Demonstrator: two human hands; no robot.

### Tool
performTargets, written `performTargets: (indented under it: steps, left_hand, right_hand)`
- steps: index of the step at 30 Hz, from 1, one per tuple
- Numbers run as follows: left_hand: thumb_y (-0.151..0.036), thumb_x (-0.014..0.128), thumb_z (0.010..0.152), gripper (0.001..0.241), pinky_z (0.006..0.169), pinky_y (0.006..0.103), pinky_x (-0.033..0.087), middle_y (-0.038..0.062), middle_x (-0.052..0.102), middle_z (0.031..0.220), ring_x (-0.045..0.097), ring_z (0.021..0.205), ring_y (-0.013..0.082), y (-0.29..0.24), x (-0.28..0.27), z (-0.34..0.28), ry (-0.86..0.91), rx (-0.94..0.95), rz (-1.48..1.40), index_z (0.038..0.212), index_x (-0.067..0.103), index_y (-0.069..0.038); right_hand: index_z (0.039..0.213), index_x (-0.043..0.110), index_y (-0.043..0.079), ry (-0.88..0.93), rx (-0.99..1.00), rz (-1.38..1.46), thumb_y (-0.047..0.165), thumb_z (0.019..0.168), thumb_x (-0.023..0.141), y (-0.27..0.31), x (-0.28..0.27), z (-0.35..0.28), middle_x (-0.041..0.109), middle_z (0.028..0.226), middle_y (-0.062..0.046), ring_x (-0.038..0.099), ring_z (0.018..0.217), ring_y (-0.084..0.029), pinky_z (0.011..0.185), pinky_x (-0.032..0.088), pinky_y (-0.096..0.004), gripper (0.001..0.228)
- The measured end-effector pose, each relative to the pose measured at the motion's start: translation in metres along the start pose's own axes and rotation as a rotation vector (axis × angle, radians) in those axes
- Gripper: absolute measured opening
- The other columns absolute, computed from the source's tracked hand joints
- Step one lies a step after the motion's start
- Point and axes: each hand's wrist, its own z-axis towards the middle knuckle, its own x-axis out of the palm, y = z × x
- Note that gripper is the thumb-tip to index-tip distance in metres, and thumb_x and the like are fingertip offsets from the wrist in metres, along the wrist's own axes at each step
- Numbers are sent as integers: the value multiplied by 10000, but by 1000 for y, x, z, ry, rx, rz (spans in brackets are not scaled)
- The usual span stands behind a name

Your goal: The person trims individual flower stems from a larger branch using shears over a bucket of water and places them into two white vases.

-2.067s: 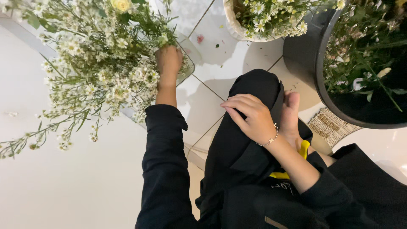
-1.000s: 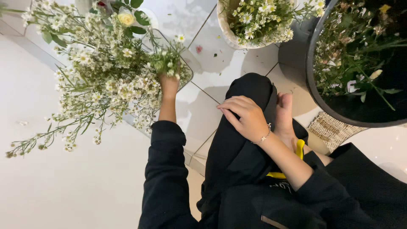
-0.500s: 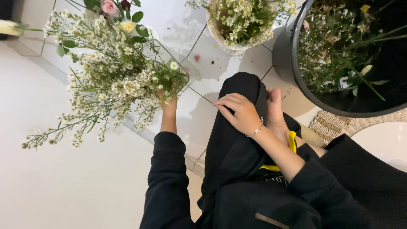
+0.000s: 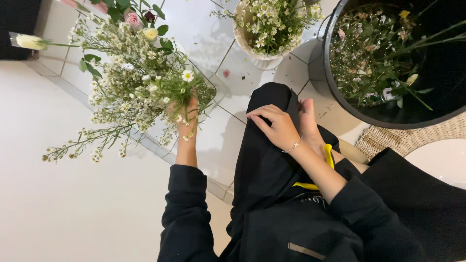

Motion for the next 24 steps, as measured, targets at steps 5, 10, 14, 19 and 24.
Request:
performTargets:
  steps: [5, 10, 14, 19, 24]
  left_hand:
    - [-50, 468, 1064, 480, 1121, 358, 443, 248, 561, 1272, 527, 1281, 360, 6, 73, -9, 88, -145, -435, 1508, 383, 113]
    - [-456, 694, 971, 344, 870, 291, 557, 70, 705, 911, 707, 958, 217, 33, 144, -34, 482, -964, -2350, 1035, 635, -123]
    - [-467, 738, 939, 375, 899, 284, 475, 61, 615, 984, 627, 1003, 197, 45, 199, -93, 429, -992, -2530, 1026, 577, -139]
    - [-110, 619, 954, 674, 1203, 336, 180, 213, 278, 1498, 275, 1413, 293, 56, 258, -179, 131, -362, -1017, 1459, 203, 51]
    - [-41, 439, 1124, 386, 1252, 403, 369, 179, 509, 1447, 465, 1415, 274, 53, 296, -138, 6, 83, 642, 1506, 457, 8]
  right_hand:
    - [1072, 766, 99, -52, 69, 31, 108, 1031, 654, 13, -24, -13, 774, 1014, -75, 716, 1040, -295, 972, 532, -440, 120]
    - [1107, 789, 185, -113, 138, -37, 175, 1051, 646, 10, -55, -38, 771, 1053, 8, 659, 1044, -164, 1047, 463, -335, 154]
    - [1128, 792, 139, -214, 187, 78, 114, 1041, 653, -11, -75, -62, 772, 1022, -55, 702, 1000, -187, 961, 537, -367, 166]
    - [1126, 775, 109, -258, 254, -1, 128, 1040, 635, 11, -107, -71, 763, 1070, -44, 688, 1026, -156, 972, 512, -322, 165]
    - [1207, 734, 78, -313, 88, -256, 129, 1069, 589, 74, -158, -70, 728, 1205, -85, 691, 1142, -224, 1012, 532, -346, 206]
